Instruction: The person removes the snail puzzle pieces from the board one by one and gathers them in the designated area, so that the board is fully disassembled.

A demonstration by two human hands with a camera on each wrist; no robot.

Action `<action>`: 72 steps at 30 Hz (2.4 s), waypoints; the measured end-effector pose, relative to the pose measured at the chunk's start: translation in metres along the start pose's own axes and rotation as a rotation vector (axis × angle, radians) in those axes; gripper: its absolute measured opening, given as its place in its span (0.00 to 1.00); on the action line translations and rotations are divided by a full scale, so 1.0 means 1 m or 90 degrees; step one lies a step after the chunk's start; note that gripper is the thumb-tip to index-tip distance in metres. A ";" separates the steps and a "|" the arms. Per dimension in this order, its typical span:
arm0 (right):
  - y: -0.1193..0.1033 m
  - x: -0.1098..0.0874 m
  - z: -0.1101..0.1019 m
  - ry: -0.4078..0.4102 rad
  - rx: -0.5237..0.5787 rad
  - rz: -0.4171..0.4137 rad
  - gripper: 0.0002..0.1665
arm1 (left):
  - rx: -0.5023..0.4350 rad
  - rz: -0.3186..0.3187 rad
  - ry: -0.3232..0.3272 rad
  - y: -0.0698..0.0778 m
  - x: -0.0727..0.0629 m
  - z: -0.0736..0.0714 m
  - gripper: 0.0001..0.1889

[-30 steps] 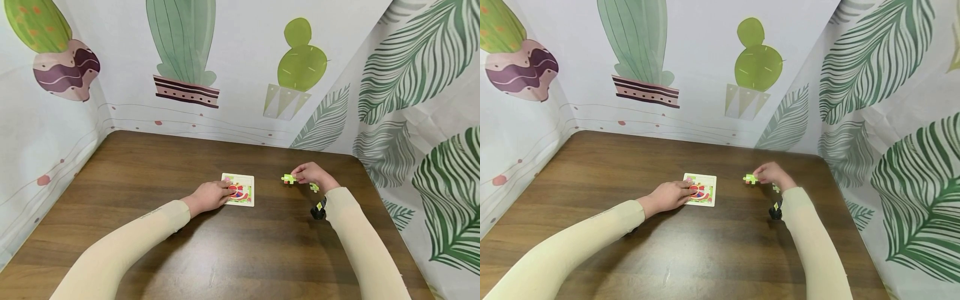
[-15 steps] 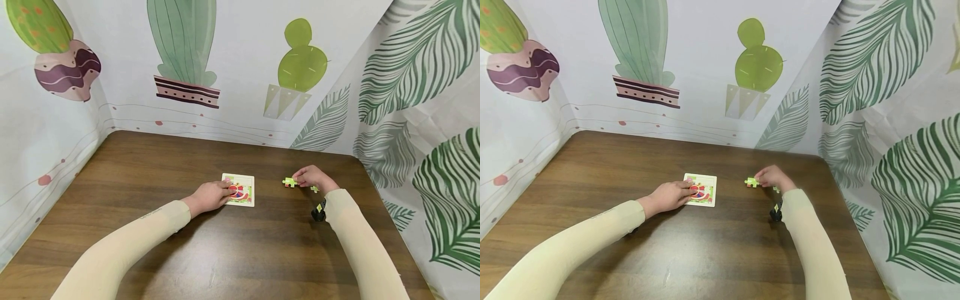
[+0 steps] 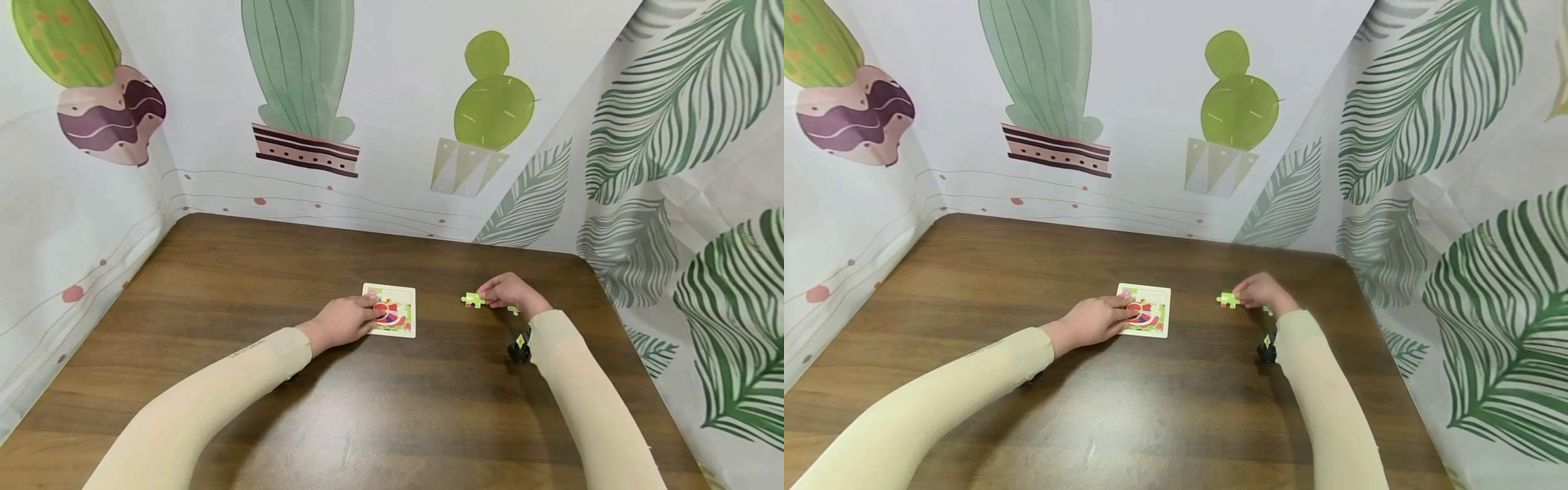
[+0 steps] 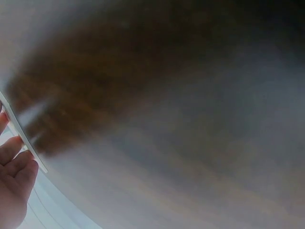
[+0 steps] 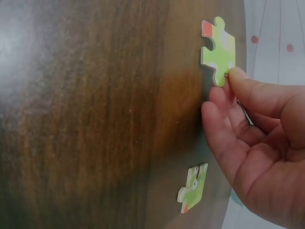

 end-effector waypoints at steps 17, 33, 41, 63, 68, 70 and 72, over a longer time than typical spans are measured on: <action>-0.001 -0.001 0.003 0.051 -0.045 -0.019 0.17 | 0.009 0.004 0.002 0.001 -0.001 0.000 0.18; 0.002 0.003 0.005 0.097 -0.050 -0.050 0.14 | 0.003 -0.001 -0.001 0.000 -0.001 0.001 0.18; 0.000 -0.001 0.007 0.124 -0.071 -0.070 0.14 | 0.005 -0.001 0.000 0.000 -0.001 0.001 0.18; 0.003 0.001 0.006 0.110 -0.056 -0.047 0.16 | -0.014 0.012 -0.045 -0.001 -0.001 -0.003 0.19; -0.001 -0.002 0.008 0.116 -0.077 -0.064 0.16 | 0.000 0.034 -0.005 -0.001 0.000 -0.004 0.18; -0.004 -0.003 0.008 0.126 -0.081 -0.071 0.17 | 0.007 0.045 0.011 0.000 0.000 -0.005 0.17; -0.008 -0.004 0.009 0.138 -0.078 -0.075 0.18 | 0.012 0.051 0.017 0.001 0.000 -0.005 0.17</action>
Point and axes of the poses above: each hand's wrist, its own x-axis towards the middle knuckle, its own z-axis out of the palm, y = z × x, the point moved 7 cm from there along x, towards the middle knuckle, and after that the axes turned 15 degrees about y, right-handed, at the moved point
